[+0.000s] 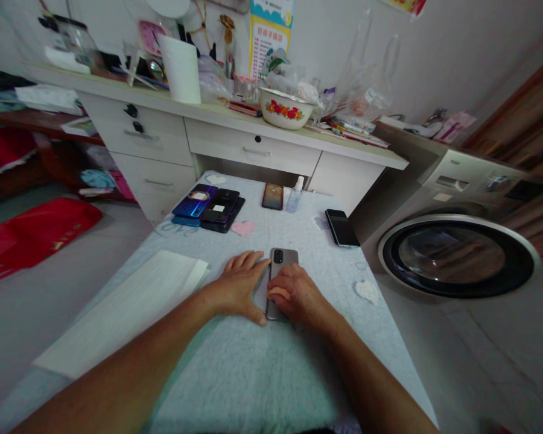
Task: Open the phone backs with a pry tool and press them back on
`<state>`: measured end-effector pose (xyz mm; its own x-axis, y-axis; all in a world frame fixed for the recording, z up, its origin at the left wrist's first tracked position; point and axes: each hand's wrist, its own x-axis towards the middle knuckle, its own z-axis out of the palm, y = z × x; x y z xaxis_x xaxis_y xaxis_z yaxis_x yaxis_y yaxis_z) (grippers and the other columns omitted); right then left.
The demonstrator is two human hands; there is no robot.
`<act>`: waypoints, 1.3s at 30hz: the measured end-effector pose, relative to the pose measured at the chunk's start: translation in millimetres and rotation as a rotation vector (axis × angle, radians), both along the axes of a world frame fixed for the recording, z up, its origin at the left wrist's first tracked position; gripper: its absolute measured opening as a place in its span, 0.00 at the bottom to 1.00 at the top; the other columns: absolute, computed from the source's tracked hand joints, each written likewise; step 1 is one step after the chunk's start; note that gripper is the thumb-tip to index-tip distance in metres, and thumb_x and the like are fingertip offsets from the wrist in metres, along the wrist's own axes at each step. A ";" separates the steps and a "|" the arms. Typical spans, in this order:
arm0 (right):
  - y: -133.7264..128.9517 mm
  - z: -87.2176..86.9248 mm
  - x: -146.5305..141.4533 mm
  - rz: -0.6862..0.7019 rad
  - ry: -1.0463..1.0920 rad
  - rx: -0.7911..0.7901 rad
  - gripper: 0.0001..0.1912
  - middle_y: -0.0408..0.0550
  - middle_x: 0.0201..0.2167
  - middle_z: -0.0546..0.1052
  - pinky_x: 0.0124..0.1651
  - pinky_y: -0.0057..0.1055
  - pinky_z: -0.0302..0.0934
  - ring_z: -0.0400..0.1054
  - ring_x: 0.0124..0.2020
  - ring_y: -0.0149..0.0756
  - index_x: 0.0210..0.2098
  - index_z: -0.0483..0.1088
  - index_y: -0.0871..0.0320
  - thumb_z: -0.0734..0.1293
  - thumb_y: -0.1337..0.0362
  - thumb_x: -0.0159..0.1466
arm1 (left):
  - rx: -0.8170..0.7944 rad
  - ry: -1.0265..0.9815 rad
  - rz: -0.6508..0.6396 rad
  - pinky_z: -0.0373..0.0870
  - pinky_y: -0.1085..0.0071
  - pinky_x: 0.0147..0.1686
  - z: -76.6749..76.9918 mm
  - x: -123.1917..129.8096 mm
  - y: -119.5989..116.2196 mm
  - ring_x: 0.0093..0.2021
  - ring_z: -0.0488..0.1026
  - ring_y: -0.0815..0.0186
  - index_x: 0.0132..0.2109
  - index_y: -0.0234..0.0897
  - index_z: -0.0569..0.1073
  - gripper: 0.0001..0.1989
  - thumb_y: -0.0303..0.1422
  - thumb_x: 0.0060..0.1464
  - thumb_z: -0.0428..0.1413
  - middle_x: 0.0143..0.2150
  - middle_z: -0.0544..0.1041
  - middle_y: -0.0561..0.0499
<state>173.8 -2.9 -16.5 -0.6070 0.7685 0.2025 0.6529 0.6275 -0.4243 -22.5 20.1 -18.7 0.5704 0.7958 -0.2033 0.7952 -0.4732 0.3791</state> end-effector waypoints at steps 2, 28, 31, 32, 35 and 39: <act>3.7 -3.8 -0.6 -0.077 0.002 0.015 0.04 0.48 0.33 0.71 0.43 0.35 0.54 0.60 0.38 0.37 0.36 0.74 0.57 0.66 0.67 0.63 | -0.002 -0.005 -0.001 0.41 0.48 0.64 0.6 0.1 -0.2 0.70 0.37 0.41 0.68 0.37 0.49 0.63 0.57 0.28 0.64 0.72 0.43 0.35; -16.2 17.8 0.3 0.221 -0.034 -0.144 0.07 0.46 0.32 0.73 0.44 0.35 0.55 0.63 0.36 0.35 0.32 0.74 0.57 0.64 0.66 0.63 | 0.006 -0.016 -0.015 0.40 0.49 0.64 -2.4 -0.6 1.6 0.70 0.38 0.42 0.68 0.35 0.50 0.60 0.56 0.31 0.63 0.71 0.44 0.35; -16.7 18.1 1.5 0.213 -0.053 -0.149 0.05 0.46 0.32 0.73 0.44 0.34 0.54 0.63 0.36 0.34 0.32 0.73 0.57 0.65 0.68 0.61 | 0.017 -0.008 -0.016 0.40 0.50 0.65 -3.8 -1.2 2.4 0.70 0.38 0.42 0.68 0.34 0.50 0.60 0.56 0.31 0.63 0.71 0.44 0.35; -16.9 18.9 2.9 0.211 -0.064 -0.151 0.04 0.45 0.31 0.72 0.45 0.34 0.54 0.63 0.36 0.34 0.31 0.73 0.57 0.65 0.69 0.60 | 0.017 -0.004 -0.016 0.40 0.50 0.65 -4.2 -1.6 2.7 0.70 0.38 0.43 0.68 0.34 0.50 0.61 0.57 0.31 0.63 0.72 0.44 0.35; -16.9 23.6 11.3 0.196 -0.108 -0.168 0.05 0.42 0.30 0.71 0.46 0.34 0.54 0.63 0.36 0.33 0.28 0.71 0.57 0.65 0.72 0.57 | 0.002 0.010 -0.019 0.39 0.51 0.65 -3.6 -2.4 2.8 0.70 0.37 0.43 0.69 0.35 0.48 0.65 0.58 0.28 0.64 0.72 0.42 0.35; -14.8 29.8 26.4 0.159 -0.146 -0.210 0.07 0.41 0.28 0.71 0.45 0.32 0.54 0.63 0.34 0.32 0.27 0.70 0.57 0.65 0.75 0.54 | -0.025 0.020 -0.022 0.39 0.50 0.65 2.2 -1.6 1.5 0.70 0.36 0.43 0.69 0.36 0.47 0.66 0.58 0.27 0.65 0.72 0.41 0.35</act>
